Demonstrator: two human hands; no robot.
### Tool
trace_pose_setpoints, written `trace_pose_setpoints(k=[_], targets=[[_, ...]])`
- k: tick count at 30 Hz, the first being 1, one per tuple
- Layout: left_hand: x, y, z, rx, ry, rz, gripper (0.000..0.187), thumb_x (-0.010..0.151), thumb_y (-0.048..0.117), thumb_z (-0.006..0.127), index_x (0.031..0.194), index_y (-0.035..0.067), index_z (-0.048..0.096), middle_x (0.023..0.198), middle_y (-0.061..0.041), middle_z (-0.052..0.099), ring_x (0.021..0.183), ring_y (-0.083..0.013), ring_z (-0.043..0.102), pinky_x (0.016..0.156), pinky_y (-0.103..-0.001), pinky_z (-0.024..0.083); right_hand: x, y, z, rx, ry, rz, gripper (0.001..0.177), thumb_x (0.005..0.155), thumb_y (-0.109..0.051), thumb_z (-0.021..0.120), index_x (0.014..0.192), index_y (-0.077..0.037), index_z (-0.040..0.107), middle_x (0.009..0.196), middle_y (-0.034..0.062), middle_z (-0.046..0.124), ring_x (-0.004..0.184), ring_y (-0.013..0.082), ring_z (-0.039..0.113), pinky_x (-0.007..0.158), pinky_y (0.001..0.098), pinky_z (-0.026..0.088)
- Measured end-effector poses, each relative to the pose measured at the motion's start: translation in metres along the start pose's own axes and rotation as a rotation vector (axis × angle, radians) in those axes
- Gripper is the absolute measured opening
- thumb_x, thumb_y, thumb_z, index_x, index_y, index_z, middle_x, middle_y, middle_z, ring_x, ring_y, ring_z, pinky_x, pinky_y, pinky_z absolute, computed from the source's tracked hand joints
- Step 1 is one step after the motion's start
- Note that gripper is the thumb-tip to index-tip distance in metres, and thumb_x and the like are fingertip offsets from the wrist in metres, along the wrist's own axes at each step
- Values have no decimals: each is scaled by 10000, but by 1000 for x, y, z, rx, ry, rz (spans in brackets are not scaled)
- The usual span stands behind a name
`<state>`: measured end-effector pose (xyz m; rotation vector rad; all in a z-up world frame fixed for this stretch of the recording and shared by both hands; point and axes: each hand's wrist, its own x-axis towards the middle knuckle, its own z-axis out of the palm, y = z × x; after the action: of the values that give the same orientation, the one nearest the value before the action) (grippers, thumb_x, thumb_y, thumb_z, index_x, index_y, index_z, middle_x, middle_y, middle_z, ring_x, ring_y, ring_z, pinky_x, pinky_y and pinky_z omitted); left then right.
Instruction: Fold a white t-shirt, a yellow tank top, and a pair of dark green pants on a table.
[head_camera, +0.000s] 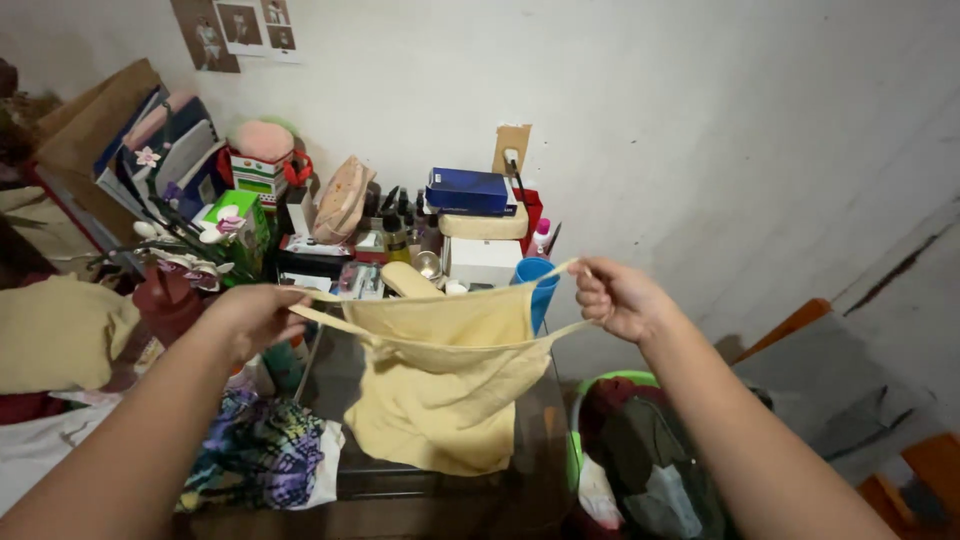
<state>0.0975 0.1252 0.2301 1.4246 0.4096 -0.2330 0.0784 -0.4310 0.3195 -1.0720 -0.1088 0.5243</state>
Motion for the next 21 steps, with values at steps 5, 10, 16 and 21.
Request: trace_pose_setpoints(k=[5,10,16,21], targets=[[-63,41,16,-146,-174,-130,192,992,284,509,893,133,570,739,30,625,809,-176,698,775,-376,606,-51,-12,103,-87,191,-75,268,1020,-320,446,1075,-125,621,659,-8,502,552,113,446,502,259,416],[-13,28,13,19,-266,-130,233,1034,310,515,858,169,578,625,93,462,608,-107,542,705,-400,601,-16,7,27,-220,217,47,205,1027,-262,513,1147,-136,622,681,-10,537,536,86,445,467,243,376],[112,25,39,242,-203,56,198,1019,227,590,1036,93,736,683,31,563,594,-129,491,584,-356,436,19,-11,44,-163,314,-154,110,1036,-201,556,1088,-110,589,775,-23,617,589,97,495,540,274,433],[34,151,67,890,122,688,275,936,197,577,1123,78,738,907,-107,670,738,-240,657,637,-438,566,30,-75,96,-333,419,-482,169,1008,-208,582,971,-107,712,829,-32,641,655,77,531,619,256,459]])
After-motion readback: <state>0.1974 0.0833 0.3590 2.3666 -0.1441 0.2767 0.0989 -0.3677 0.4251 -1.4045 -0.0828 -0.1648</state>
